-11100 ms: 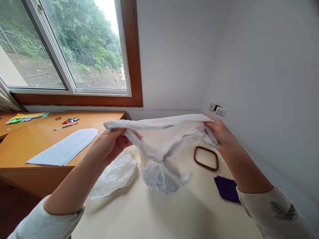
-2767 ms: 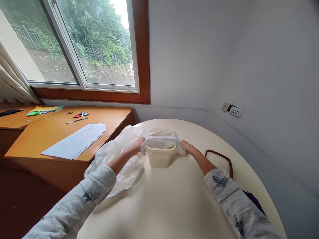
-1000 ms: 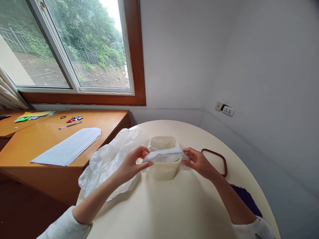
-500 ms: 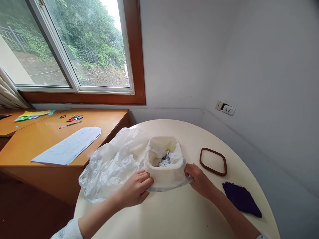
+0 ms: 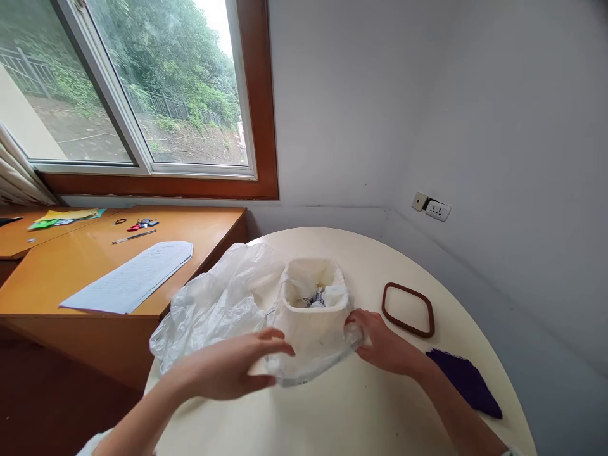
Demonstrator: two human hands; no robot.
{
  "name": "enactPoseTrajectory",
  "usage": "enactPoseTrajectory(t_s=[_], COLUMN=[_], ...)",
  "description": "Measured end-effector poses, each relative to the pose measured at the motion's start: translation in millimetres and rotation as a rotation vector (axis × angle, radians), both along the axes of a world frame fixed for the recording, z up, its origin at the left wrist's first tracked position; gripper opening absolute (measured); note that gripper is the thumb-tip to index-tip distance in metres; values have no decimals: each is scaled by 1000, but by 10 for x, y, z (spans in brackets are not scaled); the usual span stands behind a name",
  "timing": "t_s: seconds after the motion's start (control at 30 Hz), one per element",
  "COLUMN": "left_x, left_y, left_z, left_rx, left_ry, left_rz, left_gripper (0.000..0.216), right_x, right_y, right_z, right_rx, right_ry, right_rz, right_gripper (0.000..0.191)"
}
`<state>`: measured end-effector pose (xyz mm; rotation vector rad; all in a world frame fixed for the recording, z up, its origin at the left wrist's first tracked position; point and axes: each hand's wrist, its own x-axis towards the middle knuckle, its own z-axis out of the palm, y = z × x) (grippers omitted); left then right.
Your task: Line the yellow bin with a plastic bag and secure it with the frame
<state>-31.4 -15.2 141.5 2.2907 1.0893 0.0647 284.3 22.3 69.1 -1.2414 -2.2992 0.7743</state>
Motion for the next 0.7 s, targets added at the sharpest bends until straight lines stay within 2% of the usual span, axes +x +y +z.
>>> enactPoseTrajectory(t_s=[0.07,0.13,0.2,0.27,0.37,0.43,0.57,0.7], left_x=[-69,-67,11,139,343,442,510,479], left_y=[50,167,339,541,833,983,1136,1171], left_z=[182,296,347,345,276,208,113,115], left_rx=[78,173,213,182,160,247,376,433], left_ry=[-125,-255,-333,-370,-253,-130,-51,-55], left_rz=[162,337,484,556,571,581,590,596], left_gripper=[27,22,28,36,48,50,34,19], right_x=[76,101,65,-16,-162,-243,-322,-306], right_y=[-4,19,46,53,22,-7,-33,-36], right_z=[123,211,272,315,350,345,294,275], right_rx=[-54,-31,7,30,88,149,269,330], right_ry=[76,174,269,304,254,203,135,139], right_rz=[-19,-83,-152,-176,-172,-176,-135,-146], right_gripper=[40,26,13,12,16,17,20,23])
